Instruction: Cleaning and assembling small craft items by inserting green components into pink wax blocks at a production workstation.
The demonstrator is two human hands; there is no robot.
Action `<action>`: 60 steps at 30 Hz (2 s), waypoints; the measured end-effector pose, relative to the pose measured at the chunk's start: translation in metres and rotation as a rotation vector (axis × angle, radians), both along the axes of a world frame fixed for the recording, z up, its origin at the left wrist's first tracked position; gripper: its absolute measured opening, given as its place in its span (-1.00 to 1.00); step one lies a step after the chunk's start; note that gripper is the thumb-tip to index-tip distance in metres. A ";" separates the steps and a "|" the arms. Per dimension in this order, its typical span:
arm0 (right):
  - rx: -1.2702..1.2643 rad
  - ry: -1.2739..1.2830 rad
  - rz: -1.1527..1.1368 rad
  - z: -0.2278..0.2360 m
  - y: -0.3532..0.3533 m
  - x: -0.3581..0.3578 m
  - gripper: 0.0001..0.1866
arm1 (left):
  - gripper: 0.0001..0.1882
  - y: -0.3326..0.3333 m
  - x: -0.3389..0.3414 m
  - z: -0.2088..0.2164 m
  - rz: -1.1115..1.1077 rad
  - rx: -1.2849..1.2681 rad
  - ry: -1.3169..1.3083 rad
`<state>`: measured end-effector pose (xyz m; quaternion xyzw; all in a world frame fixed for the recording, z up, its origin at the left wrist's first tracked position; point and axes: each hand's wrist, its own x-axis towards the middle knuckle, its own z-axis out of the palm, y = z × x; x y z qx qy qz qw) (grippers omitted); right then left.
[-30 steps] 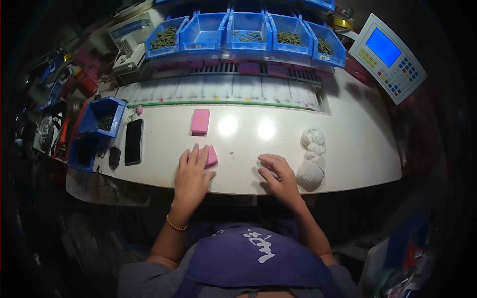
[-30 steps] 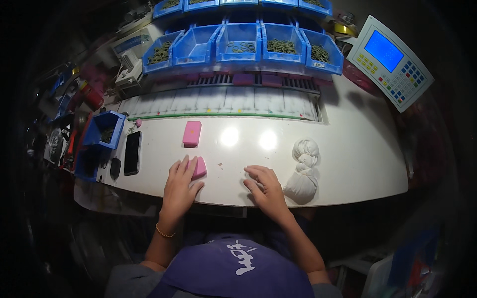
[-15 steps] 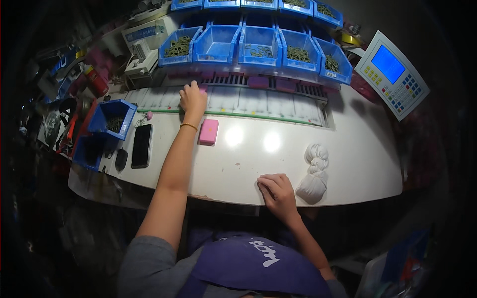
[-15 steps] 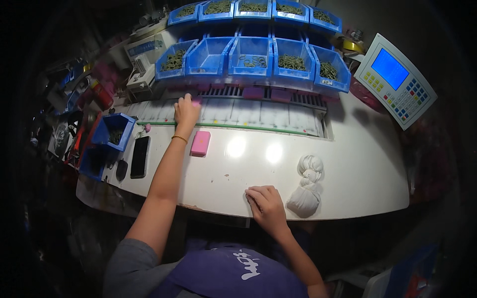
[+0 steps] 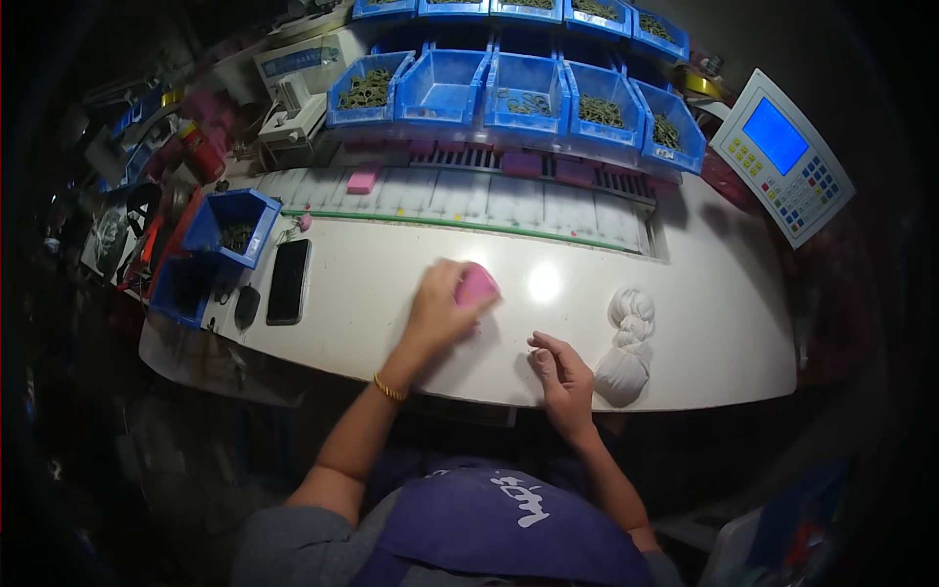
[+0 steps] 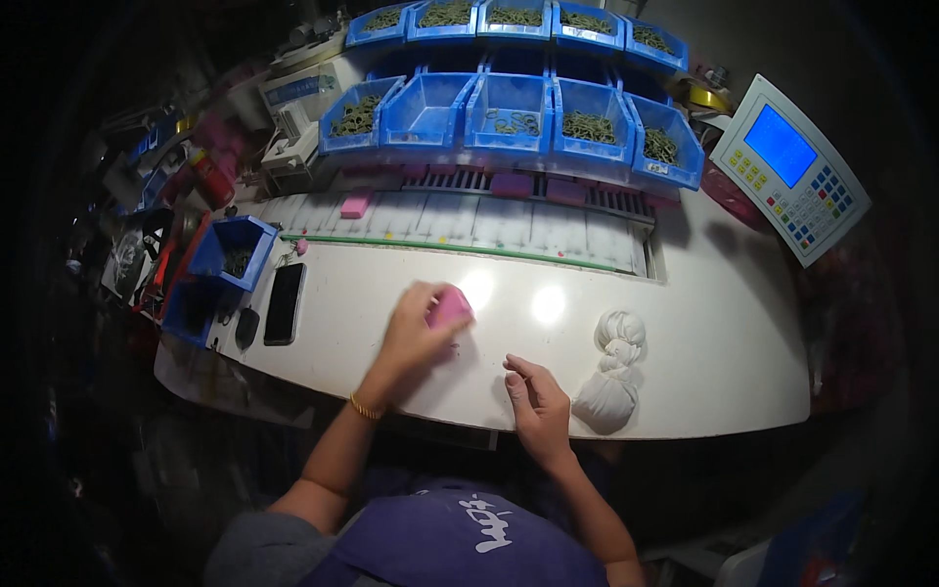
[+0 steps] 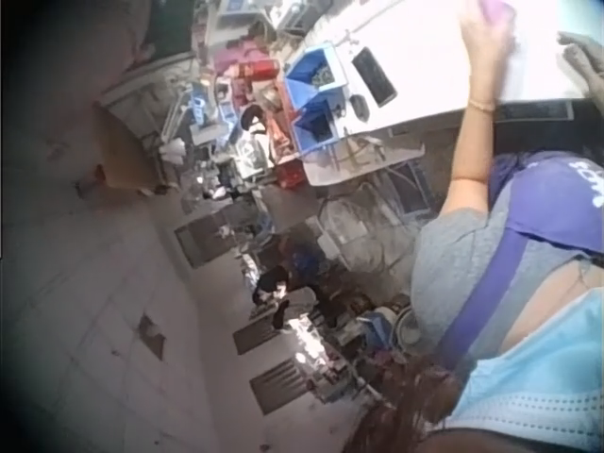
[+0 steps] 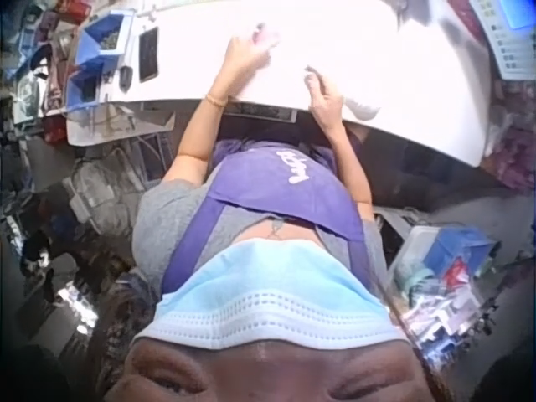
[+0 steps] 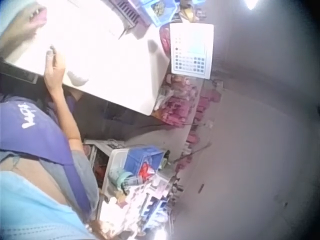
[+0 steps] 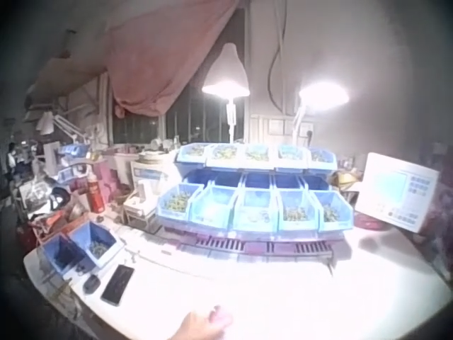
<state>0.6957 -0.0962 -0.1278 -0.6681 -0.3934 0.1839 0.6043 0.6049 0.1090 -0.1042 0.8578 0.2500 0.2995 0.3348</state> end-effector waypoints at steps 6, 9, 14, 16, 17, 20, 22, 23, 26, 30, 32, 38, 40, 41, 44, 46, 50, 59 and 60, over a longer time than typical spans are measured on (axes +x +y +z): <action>0.160 0.880 0.250 0.020 0.001 -0.022 -0.37 | -0.46 -0.078 -0.027 0.024 -0.390 0.008 -0.151; 0.002 0.756 0.243 0.021 0.002 -0.028 -0.31 | -0.45 -0.085 -0.034 0.023 -0.325 0.154 -0.097; 0.127 0.560 0.176 -0.001 -0.004 -0.024 -0.32 | -0.48 -0.089 -0.035 0.024 -0.373 0.097 -0.095; 0.222 0.881 0.112 0.004 -0.004 -0.019 -0.37 | -0.50 -0.084 -0.037 0.025 -0.382 -0.183 -0.105; 0.269 0.954 0.141 0.012 -0.007 -0.014 -0.37 | -0.52 -0.079 -0.038 0.025 -0.379 -0.450 -0.124; 0.157 0.764 0.100 0.014 -0.018 -0.007 -0.42 | -0.45 -0.063 -0.040 0.008 -0.403 -0.820 -0.365; 0.146 0.696 0.321 0.035 -0.026 -0.004 -0.38 | -0.45 -0.058 -0.037 0.003 -0.423 -0.870 -0.464; 0.142 0.701 0.325 0.041 -0.026 -0.009 -0.38 | -0.45 -0.059 -0.038 0.002 -0.416 -0.873 -0.462; 0.168 0.567 0.310 0.039 -0.025 -0.024 -0.19 | -0.32 -0.068 -0.029 0.001 -0.336 -1.181 -0.619; 0.230 0.515 0.262 0.033 -0.022 -0.049 -0.20 | -0.30 -0.081 -0.014 0.022 -0.275 -1.584 -0.667; 0.020 0.282 0.313 0.036 -0.026 -0.050 -0.13 | -0.31 -0.080 -0.018 0.020 -0.224 -1.538 -0.565; -0.110 -0.419 -0.018 0.057 -0.027 -0.025 -0.47 | -0.33 -0.087 -0.021 0.026 -0.003 -1.313 -0.360; -0.058 -0.486 0.000 0.061 -0.015 -0.013 -0.48 | -0.37 -0.095 -0.012 0.027 0.071 -1.188 -0.359; -0.002 -0.551 0.024 0.063 -0.009 -0.008 -0.48 | -0.37 -0.095 -0.013 0.024 0.064 -1.191 -0.357; 0.106 -0.711 0.060 0.052 -0.001 0.001 -0.62 | -0.39 -0.095 -0.016 0.026 -0.058 -1.106 -0.249; 0.157 -0.771 0.096 0.049 -0.001 0.000 -0.66 | -0.40 -0.097 -0.012 0.025 -0.017 -1.117 -0.282; 0.269 -0.515 0.141 0.055 -0.012 -0.014 -0.76 | -0.35 -0.083 -0.012 0.025 -0.125 -1.209 -0.314; -0.219 -0.722 -0.300 0.045 -0.009 0.055 -0.66 | -0.29 -0.078 -0.009 0.026 -0.116 -1.276 -0.225; -0.317 -0.942 -0.460 0.057 -0.014 0.057 -0.63 | -0.29 -0.080 -0.012 0.025 -0.107 -1.292 -0.221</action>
